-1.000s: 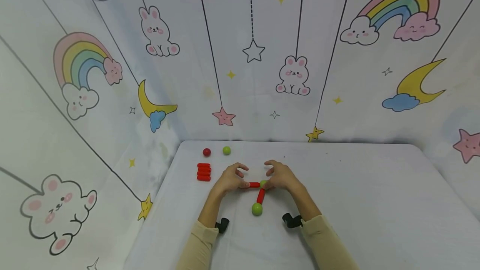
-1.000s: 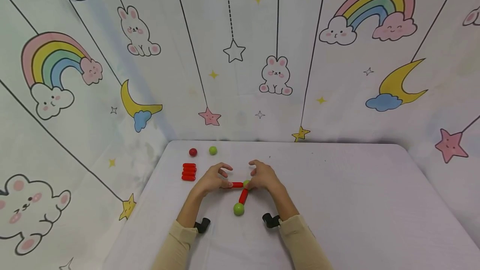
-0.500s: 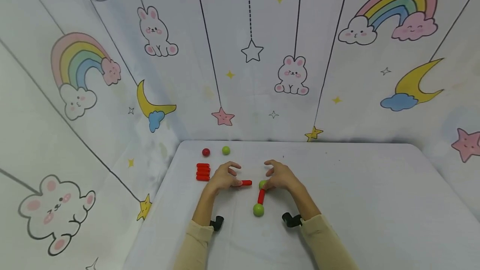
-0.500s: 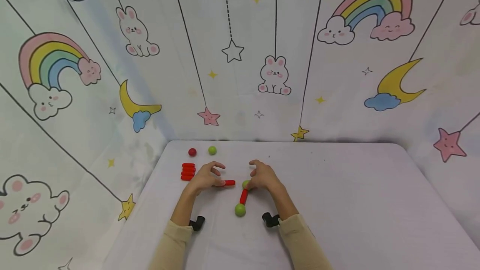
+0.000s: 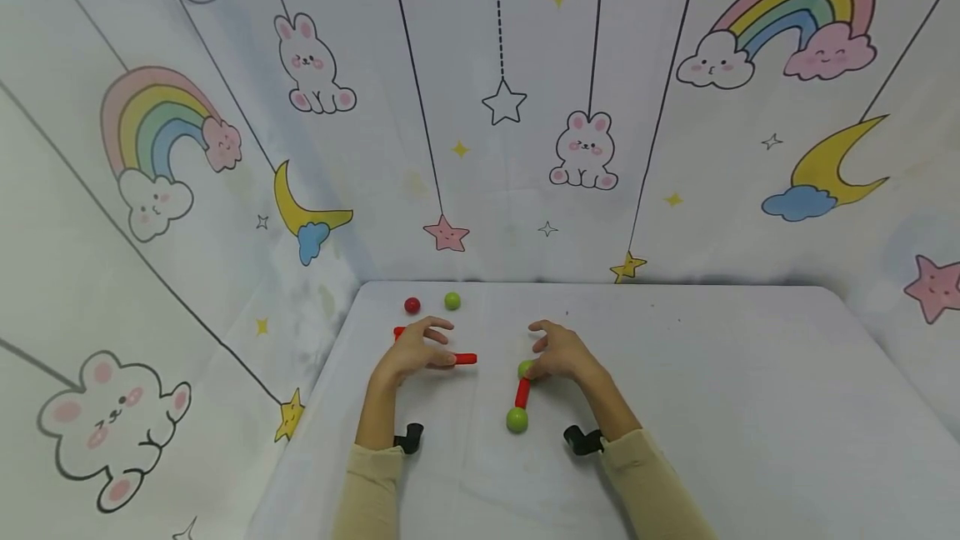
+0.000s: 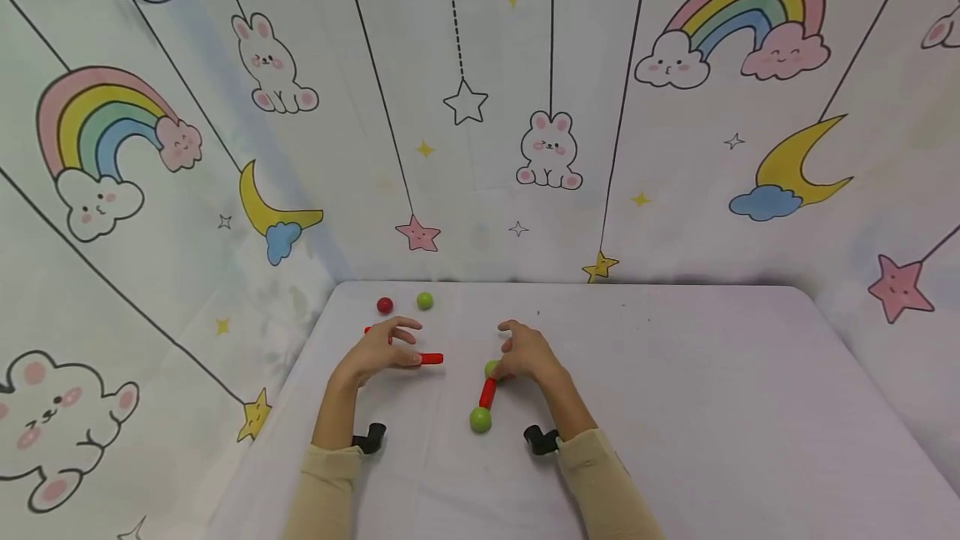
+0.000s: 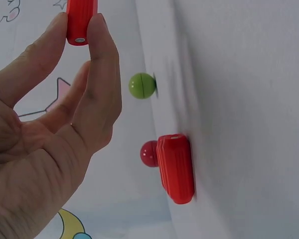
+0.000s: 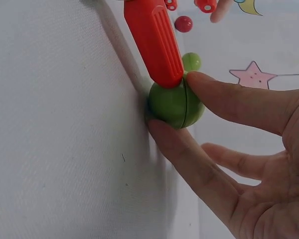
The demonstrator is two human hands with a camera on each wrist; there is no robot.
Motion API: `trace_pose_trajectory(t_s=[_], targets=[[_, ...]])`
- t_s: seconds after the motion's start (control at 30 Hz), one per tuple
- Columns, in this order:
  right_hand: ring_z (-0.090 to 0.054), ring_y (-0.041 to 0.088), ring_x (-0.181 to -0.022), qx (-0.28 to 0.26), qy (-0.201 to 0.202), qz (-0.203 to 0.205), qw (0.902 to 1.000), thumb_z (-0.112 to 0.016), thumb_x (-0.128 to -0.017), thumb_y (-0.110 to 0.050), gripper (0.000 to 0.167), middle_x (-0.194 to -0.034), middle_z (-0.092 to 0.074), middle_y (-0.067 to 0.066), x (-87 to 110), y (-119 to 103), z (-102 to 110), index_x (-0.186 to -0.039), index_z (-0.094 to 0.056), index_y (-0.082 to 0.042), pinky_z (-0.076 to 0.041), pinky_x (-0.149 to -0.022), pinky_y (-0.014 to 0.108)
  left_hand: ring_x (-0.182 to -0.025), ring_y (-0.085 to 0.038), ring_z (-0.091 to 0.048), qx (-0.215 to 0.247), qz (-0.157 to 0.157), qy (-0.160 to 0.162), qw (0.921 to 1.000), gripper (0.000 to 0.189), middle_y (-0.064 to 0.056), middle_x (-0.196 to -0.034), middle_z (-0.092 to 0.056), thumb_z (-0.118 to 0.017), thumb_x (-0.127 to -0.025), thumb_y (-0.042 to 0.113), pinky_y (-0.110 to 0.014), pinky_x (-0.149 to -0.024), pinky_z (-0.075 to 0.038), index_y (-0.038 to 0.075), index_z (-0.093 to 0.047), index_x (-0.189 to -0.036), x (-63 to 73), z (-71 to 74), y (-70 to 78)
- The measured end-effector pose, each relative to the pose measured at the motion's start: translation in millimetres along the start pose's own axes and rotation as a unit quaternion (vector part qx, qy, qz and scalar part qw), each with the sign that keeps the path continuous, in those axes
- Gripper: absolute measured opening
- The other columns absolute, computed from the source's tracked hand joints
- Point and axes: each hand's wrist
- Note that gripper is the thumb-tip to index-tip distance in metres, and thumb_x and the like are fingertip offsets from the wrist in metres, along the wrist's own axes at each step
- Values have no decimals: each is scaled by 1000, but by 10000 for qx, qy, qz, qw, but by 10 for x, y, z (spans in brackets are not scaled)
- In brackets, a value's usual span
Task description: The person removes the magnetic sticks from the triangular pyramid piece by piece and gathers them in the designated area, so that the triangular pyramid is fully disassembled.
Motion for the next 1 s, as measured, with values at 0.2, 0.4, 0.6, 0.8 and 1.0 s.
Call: trace_pose_trajectory(t_s=[0.2,0.4,0.6,0.8,1.0], targets=[[-66,23,-88,55,2,18,10000,-93,-72,-3,85,-117,-69,15,22,-21,-3,-148,-55,-8,-59,-70,33,-96,-24,-68,-202,-69,130,9997,62,-23,-131,-62,-84,-85,6,-37,-86,-57,5,-59,-142,5,167,-113],[-66,24,-91,41,16,10,10000,-93,-73,-3,83,-118,-69,15,30,-16,-11,-147,-56,-8,-58,-72,34,-109,-31,-62,-382,-6,359,9986,61,-22,-134,-61,-82,-87,9,-37,-88,-57,8,-59,-143,55,300,-174],[-66,25,-90,29,57,29,10000,-93,-72,-2,84,-118,-69,15,33,-16,-13,-147,-56,-7,-58,-70,34,-116,-36,-57,-403,63,555,9976,61,-22,-134,-59,-82,-86,8,-37,-87,-58,7,-58,-142,125,426,-212],[-66,25,-90,-3,65,-32,10000,-92,-72,-1,83,-119,-69,16,48,-35,-10,-147,-56,-7,-59,-71,34,-124,-39,-53,-114,211,659,9975,63,-24,-140,-54,-81,-88,8,-37,-88,-59,6,-54,-146,169,511,-261],[-66,25,-91,9,67,-63,10000,-92,-73,-2,81,-119,-69,16,57,-50,-14,-146,-56,-8,-59,-71,34,-128,-41,-50,-152,446,860,9952,67,-25,-143,-52,-80,-89,9,-41,-93,-58,7,-50,-148,188,578,-330]])
Point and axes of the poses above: each hand's wrist, its own x-axis away from the middle knuckle, its own z-axis out of the back of the hand, y = z × x
